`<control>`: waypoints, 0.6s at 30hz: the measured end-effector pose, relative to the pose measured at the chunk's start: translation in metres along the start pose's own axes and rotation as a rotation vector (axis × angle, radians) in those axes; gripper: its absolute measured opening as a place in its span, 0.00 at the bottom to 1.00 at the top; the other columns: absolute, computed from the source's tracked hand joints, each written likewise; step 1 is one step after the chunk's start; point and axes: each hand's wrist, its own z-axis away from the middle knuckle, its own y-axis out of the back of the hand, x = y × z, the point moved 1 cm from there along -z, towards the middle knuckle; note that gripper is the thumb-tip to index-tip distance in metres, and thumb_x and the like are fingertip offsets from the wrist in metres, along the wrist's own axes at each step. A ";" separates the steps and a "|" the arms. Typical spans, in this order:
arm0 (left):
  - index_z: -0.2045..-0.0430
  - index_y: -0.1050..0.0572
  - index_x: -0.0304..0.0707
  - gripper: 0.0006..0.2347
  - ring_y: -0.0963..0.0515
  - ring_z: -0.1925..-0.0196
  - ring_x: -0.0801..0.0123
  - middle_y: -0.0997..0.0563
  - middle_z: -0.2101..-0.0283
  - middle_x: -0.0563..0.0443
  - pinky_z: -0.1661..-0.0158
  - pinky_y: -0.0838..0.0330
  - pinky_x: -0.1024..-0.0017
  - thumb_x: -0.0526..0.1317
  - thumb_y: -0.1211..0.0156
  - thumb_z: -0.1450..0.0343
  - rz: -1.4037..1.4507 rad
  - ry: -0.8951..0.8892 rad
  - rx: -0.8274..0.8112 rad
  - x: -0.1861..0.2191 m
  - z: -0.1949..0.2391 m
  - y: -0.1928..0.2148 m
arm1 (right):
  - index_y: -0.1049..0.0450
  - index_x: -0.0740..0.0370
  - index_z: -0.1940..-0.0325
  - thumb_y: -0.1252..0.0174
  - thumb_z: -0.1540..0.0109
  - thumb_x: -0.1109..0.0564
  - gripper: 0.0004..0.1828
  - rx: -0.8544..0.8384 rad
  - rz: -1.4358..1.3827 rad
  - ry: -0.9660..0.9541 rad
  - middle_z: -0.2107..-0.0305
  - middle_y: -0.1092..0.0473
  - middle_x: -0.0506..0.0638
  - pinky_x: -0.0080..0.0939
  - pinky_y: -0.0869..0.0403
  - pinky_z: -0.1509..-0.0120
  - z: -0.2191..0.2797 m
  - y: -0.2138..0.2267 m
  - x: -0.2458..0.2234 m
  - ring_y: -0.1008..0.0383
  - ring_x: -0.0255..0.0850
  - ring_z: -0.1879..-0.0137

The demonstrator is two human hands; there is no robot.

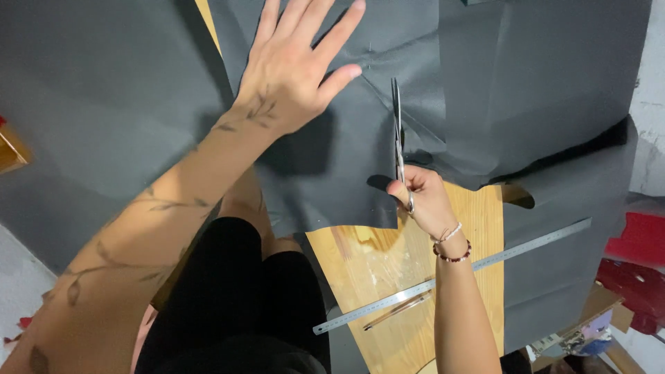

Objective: Cutting black fabric with scissors and pinning the pieces together on a workbench.

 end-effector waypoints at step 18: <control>0.27 0.33 0.41 0.28 0.44 0.24 0.36 0.45 0.27 0.26 0.32 0.53 0.28 0.58 0.43 0.17 -0.023 0.077 -0.166 -0.001 0.013 -0.004 | 0.40 0.53 0.86 0.30 0.43 0.50 0.26 0.074 -0.055 -0.029 0.89 0.39 0.40 0.28 0.34 0.74 0.003 -0.009 0.001 0.41 0.26 0.80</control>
